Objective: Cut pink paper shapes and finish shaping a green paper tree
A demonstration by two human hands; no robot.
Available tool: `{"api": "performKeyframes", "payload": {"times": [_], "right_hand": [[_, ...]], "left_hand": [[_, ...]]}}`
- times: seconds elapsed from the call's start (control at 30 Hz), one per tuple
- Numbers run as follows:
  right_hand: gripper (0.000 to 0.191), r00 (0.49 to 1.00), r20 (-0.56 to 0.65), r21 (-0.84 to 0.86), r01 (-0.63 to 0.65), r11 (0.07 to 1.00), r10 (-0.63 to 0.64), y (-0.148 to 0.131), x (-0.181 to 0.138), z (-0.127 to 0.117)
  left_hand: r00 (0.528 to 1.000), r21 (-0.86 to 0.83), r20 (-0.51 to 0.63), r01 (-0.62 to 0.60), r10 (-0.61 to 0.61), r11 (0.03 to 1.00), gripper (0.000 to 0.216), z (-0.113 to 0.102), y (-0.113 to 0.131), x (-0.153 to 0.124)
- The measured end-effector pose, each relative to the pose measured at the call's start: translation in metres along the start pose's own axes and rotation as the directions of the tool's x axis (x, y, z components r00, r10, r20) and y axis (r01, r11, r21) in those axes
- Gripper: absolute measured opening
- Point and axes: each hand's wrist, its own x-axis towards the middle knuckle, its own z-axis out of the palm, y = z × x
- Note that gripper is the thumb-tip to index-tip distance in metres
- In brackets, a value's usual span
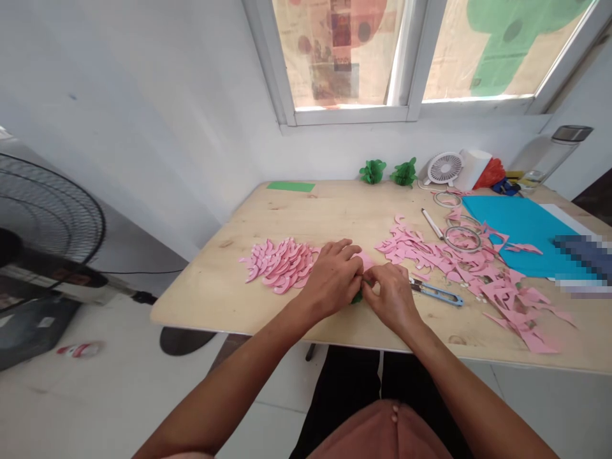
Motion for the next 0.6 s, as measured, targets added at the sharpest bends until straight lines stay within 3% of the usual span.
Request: {"api": "performKeyframes", "payload": {"times": [0.27,0.5,0.6], "right_hand": [[0.009,1.000,-0.013,-0.001,0.009,1.000,-0.009,-0.003,0.002,0.001],[0.007,0.999,-0.032,-0.002,0.019,1.000,-0.019,-0.003,0.000,0.004],[0.008,0.999,-0.033,0.002,0.017,1.000,-0.017,-0.005,-0.001,0.004]], "left_hand": [[0.997,-0.017,0.068,0.026,-0.025,1.000,0.014,-0.009,0.000,0.002],[0.997,-0.113,0.027,0.074,-0.072,0.991,0.034,-0.003,-0.003,-0.008],[0.989,-0.187,-0.052,0.125,-0.137,0.975,0.049,0.004,-0.005,-0.014]]}}
